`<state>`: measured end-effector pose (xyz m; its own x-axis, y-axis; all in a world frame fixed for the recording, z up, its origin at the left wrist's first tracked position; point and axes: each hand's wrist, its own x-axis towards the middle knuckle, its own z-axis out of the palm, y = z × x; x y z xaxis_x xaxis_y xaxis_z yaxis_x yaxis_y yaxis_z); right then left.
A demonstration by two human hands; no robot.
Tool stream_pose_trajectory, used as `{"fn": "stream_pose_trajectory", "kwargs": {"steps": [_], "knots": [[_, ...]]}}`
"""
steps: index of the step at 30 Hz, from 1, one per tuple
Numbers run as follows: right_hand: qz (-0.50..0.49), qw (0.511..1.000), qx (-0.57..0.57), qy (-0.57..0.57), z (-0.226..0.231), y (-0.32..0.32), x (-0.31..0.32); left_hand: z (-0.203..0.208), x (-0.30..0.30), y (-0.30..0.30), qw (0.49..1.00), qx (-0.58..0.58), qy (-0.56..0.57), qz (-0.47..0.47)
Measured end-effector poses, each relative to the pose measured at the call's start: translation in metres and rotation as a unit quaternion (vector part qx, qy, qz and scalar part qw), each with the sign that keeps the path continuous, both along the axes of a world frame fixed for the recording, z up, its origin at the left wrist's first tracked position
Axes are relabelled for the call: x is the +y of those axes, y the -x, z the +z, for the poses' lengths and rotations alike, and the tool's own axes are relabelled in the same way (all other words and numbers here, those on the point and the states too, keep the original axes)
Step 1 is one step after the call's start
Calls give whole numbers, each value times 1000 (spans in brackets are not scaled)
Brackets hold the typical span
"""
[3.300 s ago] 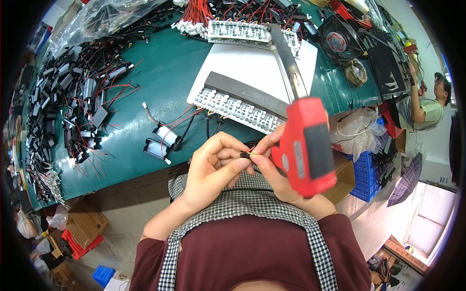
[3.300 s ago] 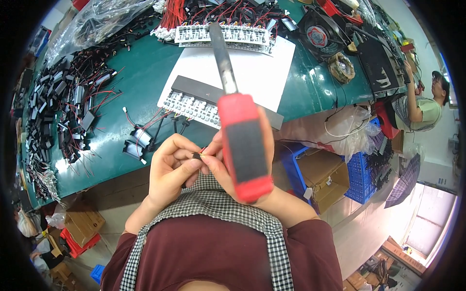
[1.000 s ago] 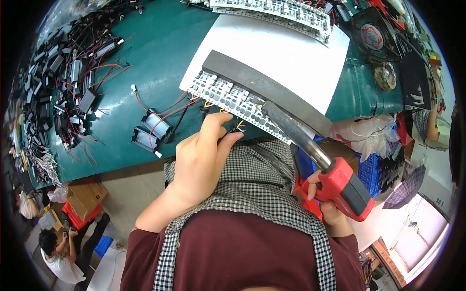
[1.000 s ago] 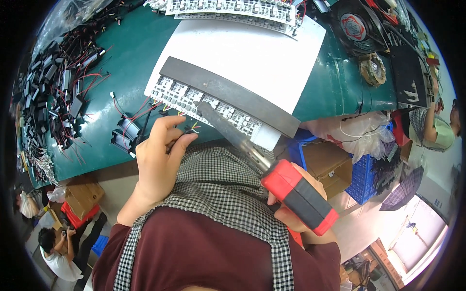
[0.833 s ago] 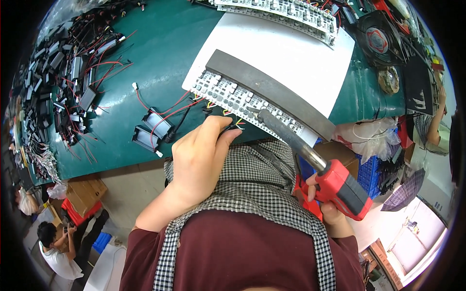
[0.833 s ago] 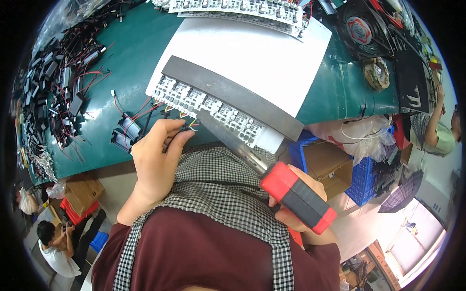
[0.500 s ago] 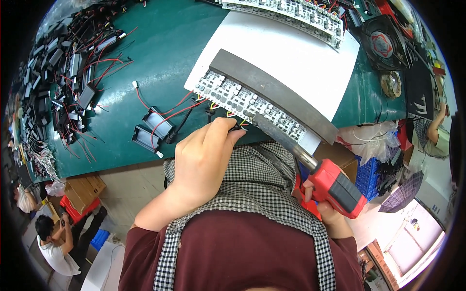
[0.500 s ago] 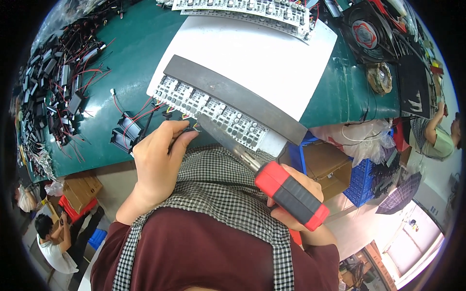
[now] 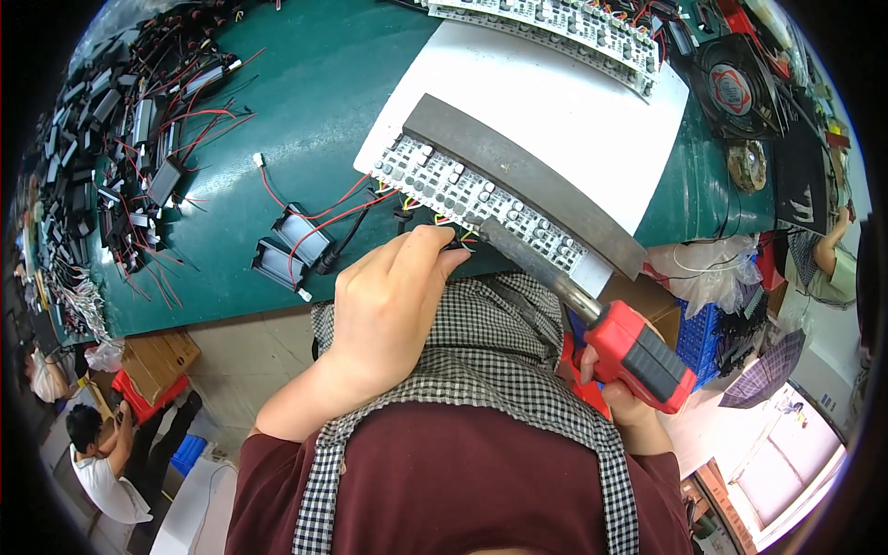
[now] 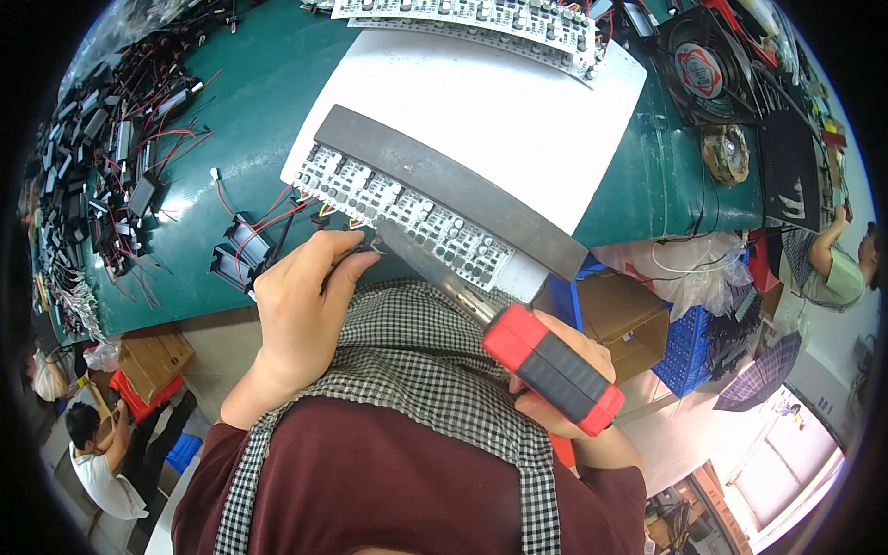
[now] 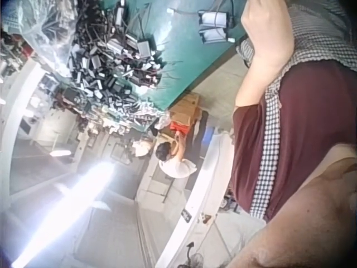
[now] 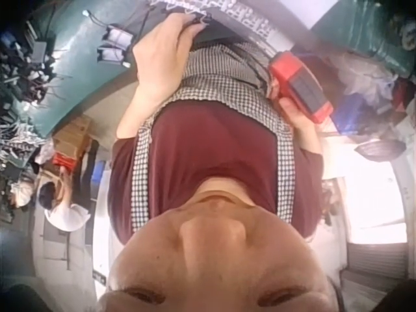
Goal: The person attaches wires to LED circuit boards using a handheld welding tool.
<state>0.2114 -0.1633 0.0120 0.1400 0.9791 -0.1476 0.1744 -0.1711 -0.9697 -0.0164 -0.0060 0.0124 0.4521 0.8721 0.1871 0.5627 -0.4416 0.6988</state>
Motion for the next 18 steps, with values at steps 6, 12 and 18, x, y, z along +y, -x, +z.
{"fn": "stream_pose_trajectory", "kwargs": {"steps": [6, 12, 18], "knots": [[19, 1000, 2, 23, 0, -3, -1, 0, 1, 0, 1000, 0, -6, -6], [9, 999, 37, 25, 1, 0, 2, -1, 1, 0, 1000, -11, 7, -1], [17, 1000, 15, -4, 0, 0, 3, -1, 1, 0, 1000, -7, 9, -3]]}}
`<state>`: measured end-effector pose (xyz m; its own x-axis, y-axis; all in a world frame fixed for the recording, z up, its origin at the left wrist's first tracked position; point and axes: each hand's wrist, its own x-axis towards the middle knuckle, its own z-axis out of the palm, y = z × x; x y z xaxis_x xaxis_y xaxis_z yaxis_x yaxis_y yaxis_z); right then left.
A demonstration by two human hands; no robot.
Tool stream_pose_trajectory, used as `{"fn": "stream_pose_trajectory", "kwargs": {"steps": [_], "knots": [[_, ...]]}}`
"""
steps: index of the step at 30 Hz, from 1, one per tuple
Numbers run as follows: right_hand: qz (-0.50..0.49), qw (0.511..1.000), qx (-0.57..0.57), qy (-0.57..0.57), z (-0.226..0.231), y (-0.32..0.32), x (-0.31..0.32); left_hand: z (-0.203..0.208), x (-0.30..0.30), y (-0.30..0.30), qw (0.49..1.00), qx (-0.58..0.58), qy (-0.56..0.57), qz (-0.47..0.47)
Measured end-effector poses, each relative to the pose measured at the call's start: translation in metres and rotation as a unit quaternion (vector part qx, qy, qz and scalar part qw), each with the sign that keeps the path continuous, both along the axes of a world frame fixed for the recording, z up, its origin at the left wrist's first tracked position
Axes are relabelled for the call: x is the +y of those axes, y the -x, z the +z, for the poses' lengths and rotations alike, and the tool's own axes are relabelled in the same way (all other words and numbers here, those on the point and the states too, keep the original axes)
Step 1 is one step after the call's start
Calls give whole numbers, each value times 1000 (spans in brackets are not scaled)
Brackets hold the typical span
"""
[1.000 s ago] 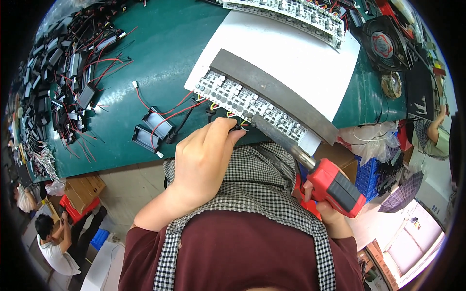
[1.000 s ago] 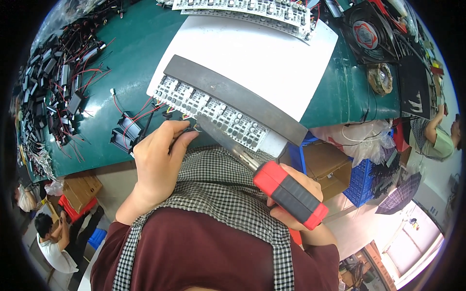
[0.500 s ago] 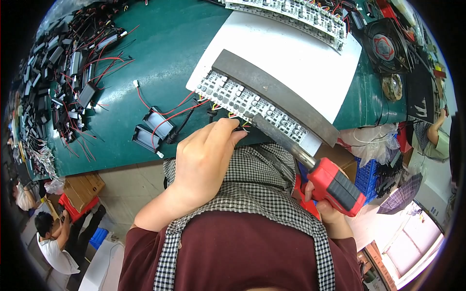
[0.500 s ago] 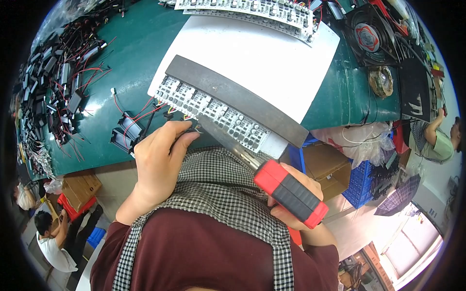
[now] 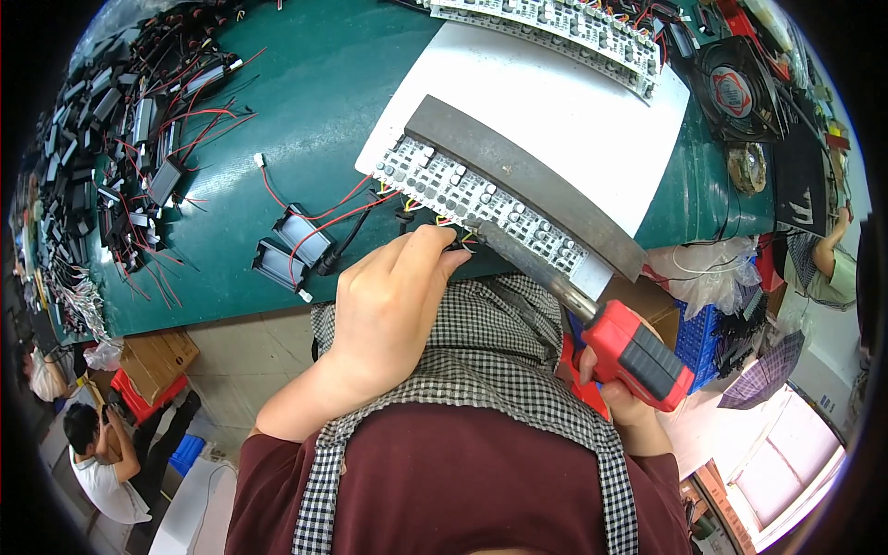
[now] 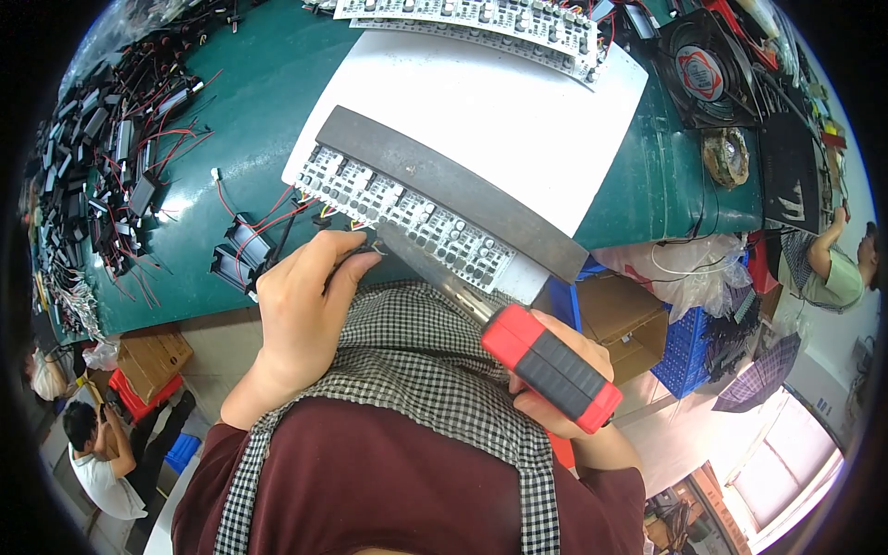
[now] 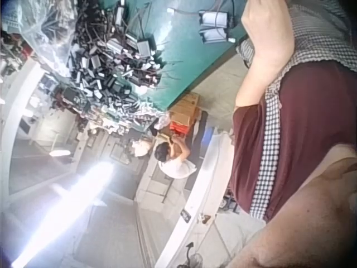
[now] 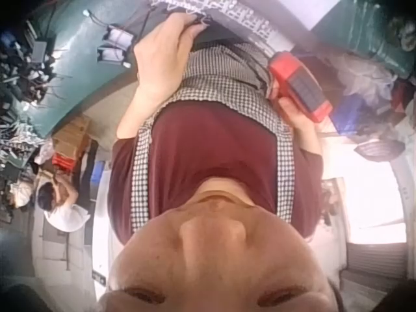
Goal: The person attaches wires to LED circuit boards using a handheld welding tool.
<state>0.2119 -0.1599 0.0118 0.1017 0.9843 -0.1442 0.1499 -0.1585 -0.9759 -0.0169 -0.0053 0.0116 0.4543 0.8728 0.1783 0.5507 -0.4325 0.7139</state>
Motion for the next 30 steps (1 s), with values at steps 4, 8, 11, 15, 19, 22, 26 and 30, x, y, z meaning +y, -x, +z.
{"fn": "stream_pose_trajectory", "kwargs": {"steps": [4, 8, 11, 15, 19, 22, 26, 30], "knots": [[-5, 1000, -29, 2, 1, 0, 3, 0, 0, 0, 1000, 1, 5, 0], [24, 999, 8, -38, -1, -3, 6, -1, 0, 0, 1000, 2, 2, -1], [5, 1000, 19, -21, -1, 0, 3, 0, 0, 0, 1000, 0, 4, 0], [-13, 998, 61, -8, -4, -3, -7, -2, -1, 0, 1000, -12, 0, -1], [-4, 1000, 0, -18, -1, -1, -1, -1, -1, 0, 1000, -7, -1, 2], [-11, 1000, -24, -8, -1, 0, -1, -2, -2, 0, 1000, -7, -1, 4], [-12, 999, -30, 5, -1, 0, -1, -2, -1, 0, 1000, -5, -1, 3], [-3, 999, 48, -3, 2, 0, 2, -2, -1, -1, 1000, -7, -3, 4]]}}
